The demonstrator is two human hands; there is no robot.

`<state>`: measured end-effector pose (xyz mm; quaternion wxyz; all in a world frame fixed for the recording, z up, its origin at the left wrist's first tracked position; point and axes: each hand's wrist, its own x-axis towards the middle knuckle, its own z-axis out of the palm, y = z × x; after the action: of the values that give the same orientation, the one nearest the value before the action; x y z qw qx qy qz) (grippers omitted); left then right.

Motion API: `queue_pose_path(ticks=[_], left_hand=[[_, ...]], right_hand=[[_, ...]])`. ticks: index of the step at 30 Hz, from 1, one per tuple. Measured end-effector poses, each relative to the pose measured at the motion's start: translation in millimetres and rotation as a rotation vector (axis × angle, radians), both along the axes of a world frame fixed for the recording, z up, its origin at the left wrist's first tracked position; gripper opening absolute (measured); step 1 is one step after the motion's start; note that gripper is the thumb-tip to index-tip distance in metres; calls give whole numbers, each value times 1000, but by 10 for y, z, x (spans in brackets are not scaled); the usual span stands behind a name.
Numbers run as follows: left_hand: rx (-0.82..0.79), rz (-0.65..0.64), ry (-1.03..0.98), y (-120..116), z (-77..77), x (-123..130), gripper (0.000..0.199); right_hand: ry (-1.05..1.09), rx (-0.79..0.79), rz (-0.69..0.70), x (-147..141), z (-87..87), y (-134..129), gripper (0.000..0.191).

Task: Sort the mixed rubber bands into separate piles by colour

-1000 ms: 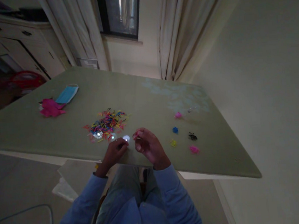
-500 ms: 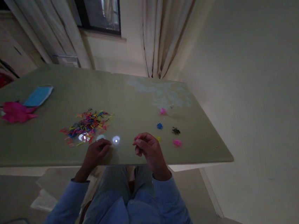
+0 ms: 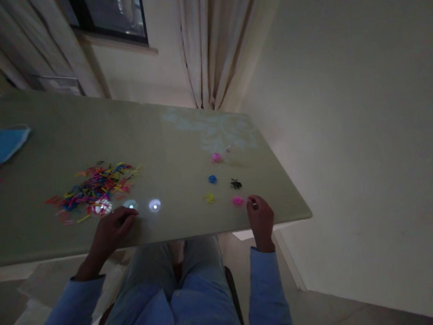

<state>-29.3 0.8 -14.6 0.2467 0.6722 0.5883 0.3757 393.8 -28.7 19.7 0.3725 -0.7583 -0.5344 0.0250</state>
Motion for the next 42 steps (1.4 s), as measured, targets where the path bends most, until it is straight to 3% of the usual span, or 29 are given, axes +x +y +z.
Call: queue_pose_path(ticks=[11,20,24,28,31,34,39,42], left_hand=[[-32,44,59,10,35,13,31],[-24,40,44,12,9,6,31],[-8,32,48,10,-1,11,30],[-2,12,46,-7,27,32,26],[15,10,24,-16,49,56,23],[4,32,-28,-22,67,62,19],[4,118,-169,-15,128,-60,20],[29,191,-94,58,190,-231,22]], right_hand=[[-83,-141,115,66,-186,95,34],[-87,-51,84,56,-86,1,38],[-31,56,196,-337,47,-32,31],[68,61,516,-1004,129,-29,23],[156,-2,775,-1470,88,29,21],[199,-45,942,-1770,-50,149,19],[242,-56,915,-1872,-280,328,20],[278,-70,894,-1816,-321,346,21]])
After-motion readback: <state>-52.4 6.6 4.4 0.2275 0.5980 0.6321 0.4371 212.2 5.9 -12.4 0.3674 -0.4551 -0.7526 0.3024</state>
